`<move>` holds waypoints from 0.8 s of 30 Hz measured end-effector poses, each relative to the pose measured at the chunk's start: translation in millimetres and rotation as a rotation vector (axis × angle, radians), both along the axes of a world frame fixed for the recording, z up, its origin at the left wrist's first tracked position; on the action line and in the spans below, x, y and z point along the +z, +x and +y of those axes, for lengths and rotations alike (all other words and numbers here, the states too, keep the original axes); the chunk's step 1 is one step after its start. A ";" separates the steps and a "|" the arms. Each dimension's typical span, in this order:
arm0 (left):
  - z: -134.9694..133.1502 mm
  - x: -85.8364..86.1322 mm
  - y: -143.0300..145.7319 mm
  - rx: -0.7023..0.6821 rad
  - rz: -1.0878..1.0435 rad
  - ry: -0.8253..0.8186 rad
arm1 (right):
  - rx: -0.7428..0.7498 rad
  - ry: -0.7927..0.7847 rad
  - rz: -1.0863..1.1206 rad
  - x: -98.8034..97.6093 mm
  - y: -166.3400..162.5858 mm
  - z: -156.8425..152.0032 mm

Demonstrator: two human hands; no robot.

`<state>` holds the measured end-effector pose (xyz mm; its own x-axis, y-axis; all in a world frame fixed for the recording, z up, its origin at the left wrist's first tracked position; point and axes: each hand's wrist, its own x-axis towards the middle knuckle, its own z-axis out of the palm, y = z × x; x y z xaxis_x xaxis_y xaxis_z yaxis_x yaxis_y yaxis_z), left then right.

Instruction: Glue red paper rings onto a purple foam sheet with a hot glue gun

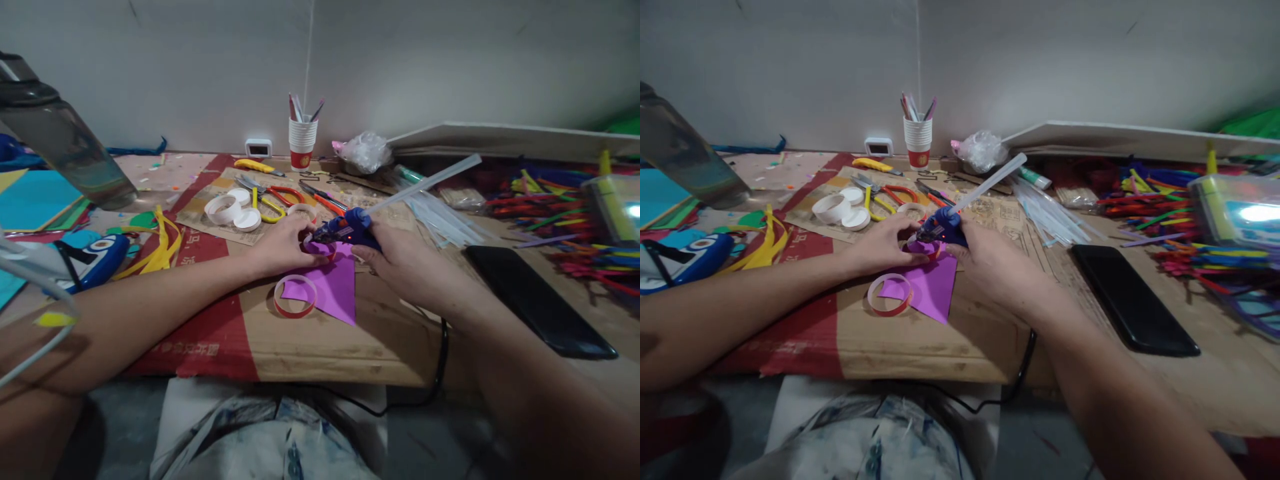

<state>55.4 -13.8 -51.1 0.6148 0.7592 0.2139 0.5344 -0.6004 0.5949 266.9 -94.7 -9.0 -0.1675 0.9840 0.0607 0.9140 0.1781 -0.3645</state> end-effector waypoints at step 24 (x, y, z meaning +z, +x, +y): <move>-0.5 1.8 0.3 0.011 0.038 0.012 | 0.125 0.078 0.085 -0.1 -3.2 -3.7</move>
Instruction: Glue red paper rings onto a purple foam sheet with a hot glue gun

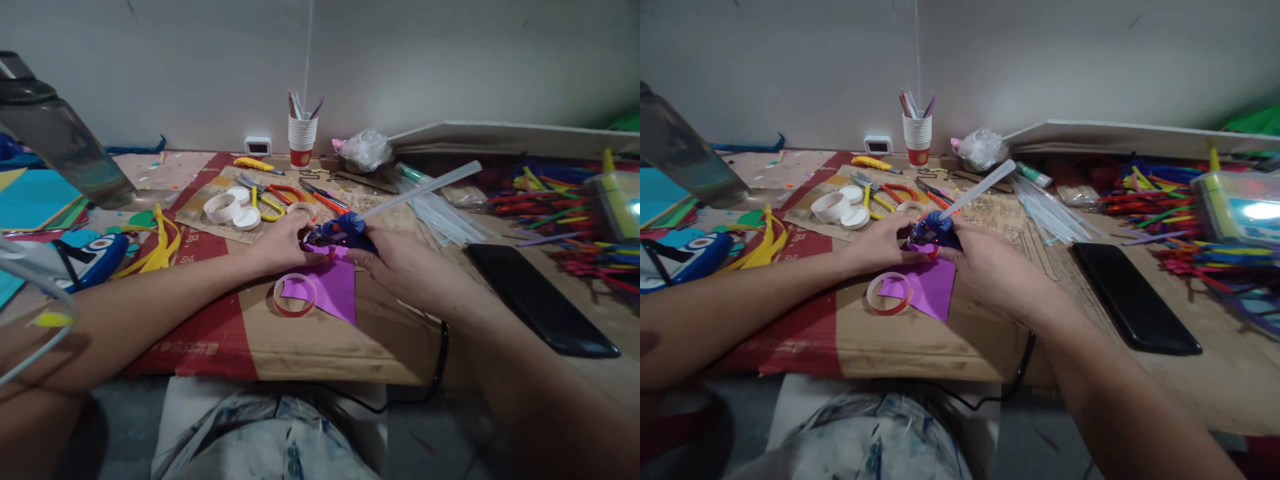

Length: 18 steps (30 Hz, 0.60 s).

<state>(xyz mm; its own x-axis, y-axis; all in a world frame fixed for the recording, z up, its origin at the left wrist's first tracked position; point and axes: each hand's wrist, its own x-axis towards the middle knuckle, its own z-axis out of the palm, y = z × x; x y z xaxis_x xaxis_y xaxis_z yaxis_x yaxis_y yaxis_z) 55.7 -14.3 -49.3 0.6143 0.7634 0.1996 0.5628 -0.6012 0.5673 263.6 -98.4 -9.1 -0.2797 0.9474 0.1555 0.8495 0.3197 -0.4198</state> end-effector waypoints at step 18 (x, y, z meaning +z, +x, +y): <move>1.4 -3.1 -0.3 0.006 -0.019 -0.021 | -0.153 -0.002 -0.170 5.2 12.1 -2.0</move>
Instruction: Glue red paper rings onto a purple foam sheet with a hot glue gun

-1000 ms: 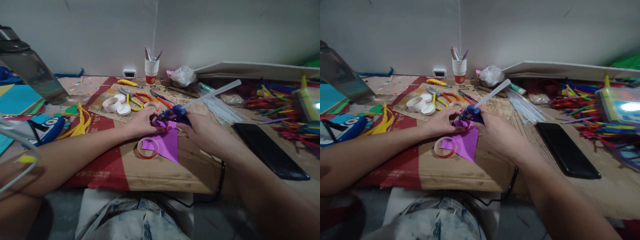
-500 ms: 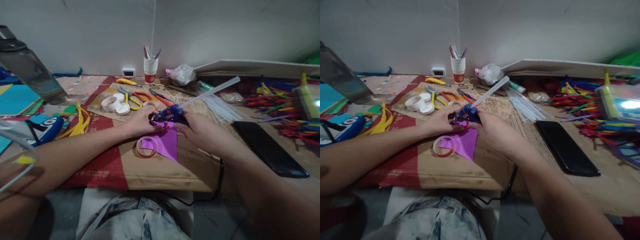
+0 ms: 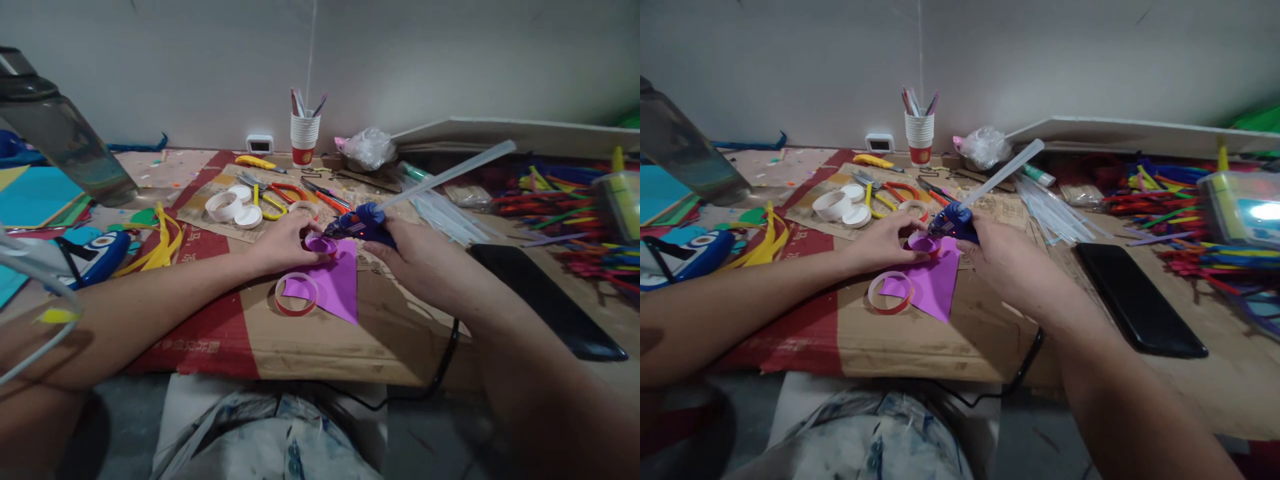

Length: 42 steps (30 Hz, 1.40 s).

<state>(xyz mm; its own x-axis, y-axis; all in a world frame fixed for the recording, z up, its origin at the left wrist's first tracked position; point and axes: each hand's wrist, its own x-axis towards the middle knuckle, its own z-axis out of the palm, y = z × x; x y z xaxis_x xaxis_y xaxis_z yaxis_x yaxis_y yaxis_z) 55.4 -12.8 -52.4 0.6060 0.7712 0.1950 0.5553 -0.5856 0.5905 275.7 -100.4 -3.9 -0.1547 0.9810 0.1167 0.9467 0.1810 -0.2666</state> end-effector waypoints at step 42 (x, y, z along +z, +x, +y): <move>-2.2 3.9 0.6 0.017 0.033 -0.002 | 0.066 0.014 0.051 -1.3 -7.5 -1.6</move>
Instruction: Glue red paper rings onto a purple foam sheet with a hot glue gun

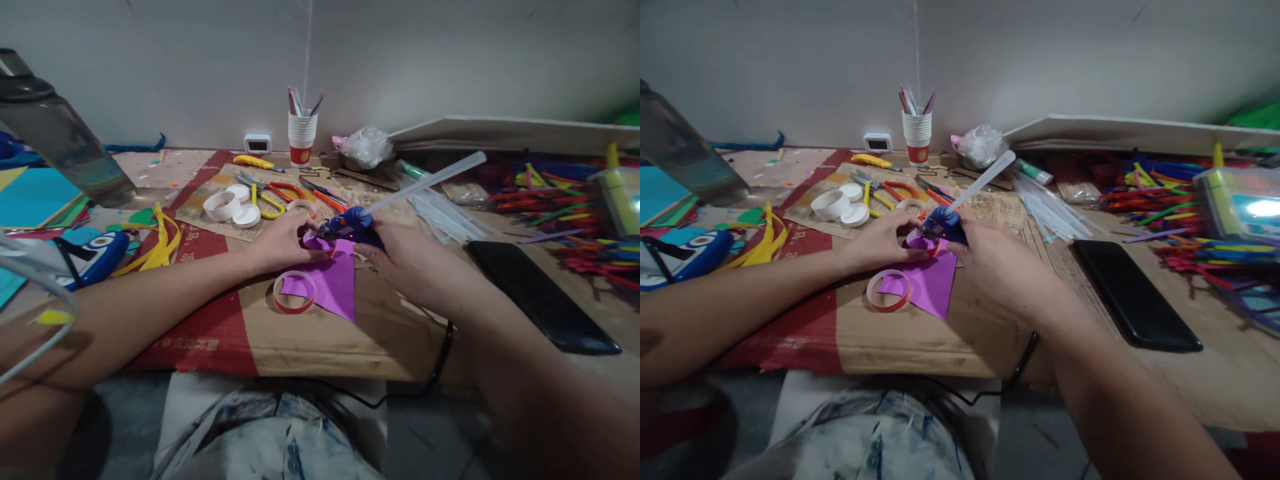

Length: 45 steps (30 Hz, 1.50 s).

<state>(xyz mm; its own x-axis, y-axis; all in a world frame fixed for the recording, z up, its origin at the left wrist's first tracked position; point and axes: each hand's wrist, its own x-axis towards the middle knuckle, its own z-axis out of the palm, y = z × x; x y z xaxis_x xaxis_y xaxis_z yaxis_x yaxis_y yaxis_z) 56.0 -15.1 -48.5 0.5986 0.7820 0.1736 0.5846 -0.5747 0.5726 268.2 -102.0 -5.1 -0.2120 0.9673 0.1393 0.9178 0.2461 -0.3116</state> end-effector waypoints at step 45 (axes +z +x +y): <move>0.6 -5.1 -0.9 -0.009 -0.031 0.081 | -0.033 0.005 -0.135 2.9 0.8 -4.6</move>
